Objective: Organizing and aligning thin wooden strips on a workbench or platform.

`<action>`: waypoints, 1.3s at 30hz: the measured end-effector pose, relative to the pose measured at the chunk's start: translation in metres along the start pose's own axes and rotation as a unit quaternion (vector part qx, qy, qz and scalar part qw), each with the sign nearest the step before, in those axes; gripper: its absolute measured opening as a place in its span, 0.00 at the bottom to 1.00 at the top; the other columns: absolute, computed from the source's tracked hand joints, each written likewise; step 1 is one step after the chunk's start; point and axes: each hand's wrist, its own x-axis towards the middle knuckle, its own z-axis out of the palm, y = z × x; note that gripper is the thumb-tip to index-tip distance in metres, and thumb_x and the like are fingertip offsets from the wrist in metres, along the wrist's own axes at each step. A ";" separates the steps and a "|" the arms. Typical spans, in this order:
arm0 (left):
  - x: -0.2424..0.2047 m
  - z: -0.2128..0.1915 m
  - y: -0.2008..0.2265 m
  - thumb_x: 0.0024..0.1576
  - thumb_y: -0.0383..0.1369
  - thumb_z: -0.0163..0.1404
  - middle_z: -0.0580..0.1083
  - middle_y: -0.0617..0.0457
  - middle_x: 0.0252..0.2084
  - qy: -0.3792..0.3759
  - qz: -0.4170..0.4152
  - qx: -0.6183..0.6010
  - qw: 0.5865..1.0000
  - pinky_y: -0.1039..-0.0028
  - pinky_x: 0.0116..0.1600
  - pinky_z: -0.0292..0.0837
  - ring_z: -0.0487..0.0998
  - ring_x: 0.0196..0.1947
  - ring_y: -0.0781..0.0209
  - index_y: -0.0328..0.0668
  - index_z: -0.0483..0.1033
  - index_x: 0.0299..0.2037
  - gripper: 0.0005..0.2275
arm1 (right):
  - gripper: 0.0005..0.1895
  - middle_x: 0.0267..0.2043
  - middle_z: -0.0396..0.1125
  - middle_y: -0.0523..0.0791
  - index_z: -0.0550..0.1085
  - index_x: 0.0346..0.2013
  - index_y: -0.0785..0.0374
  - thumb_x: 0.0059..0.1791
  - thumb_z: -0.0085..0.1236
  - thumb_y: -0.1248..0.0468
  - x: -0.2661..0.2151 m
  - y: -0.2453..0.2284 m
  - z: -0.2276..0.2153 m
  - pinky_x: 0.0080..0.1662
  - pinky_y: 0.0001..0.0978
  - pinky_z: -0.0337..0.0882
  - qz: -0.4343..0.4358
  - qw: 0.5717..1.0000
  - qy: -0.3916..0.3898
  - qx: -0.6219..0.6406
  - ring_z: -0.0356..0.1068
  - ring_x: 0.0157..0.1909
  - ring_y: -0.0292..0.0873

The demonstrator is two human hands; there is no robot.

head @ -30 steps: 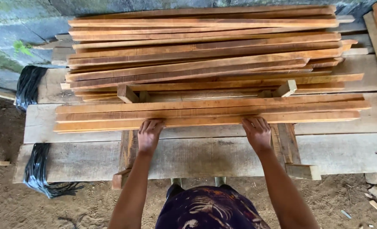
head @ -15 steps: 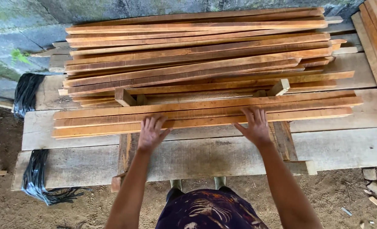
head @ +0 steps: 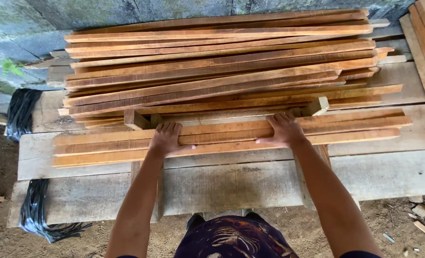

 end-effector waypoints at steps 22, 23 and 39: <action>0.002 -0.044 0.003 0.24 0.64 0.63 0.68 0.52 0.55 -0.193 0.067 -0.045 0.978 0.56 0.57 0.67 0.73 0.56 0.51 0.53 0.57 0.71 0.59 | 0.44 0.39 0.72 0.44 0.74 0.44 0.52 0.32 0.60 0.22 -0.003 0.013 0.020 0.48 0.43 0.75 -0.044 0.997 0.062 0.027 0.77 0.45 0.47; 0.002 -0.049 0.006 0.25 0.64 0.64 0.68 0.52 0.53 -0.198 0.069 -0.027 0.977 0.57 0.57 0.68 0.73 0.55 0.52 0.52 0.58 0.70 0.58 | 0.50 0.44 0.69 0.44 0.70 0.51 0.51 0.33 0.51 0.18 -0.004 0.013 0.020 0.52 0.42 0.73 -0.080 0.996 0.043 -0.007 0.75 0.48 0.46; 0.004 -0.031 0.009 0.24 0.68 0.62 0.66 0.53 0.57 -0.277 -0.004 -0.028 0.960 0.52 0.64 0.64 0.70 0.59 0.52 0.57 0.50 0.75 0.63 | 0.72 0.67 0.58 0.46 0.45 0.78 0.49 0.30 0.69 0.27 0.005 -0.018 -0.044 0.70 0.50 0.55 -0.052 0.967 -0.250 -0.007 0.59 0.69 0.50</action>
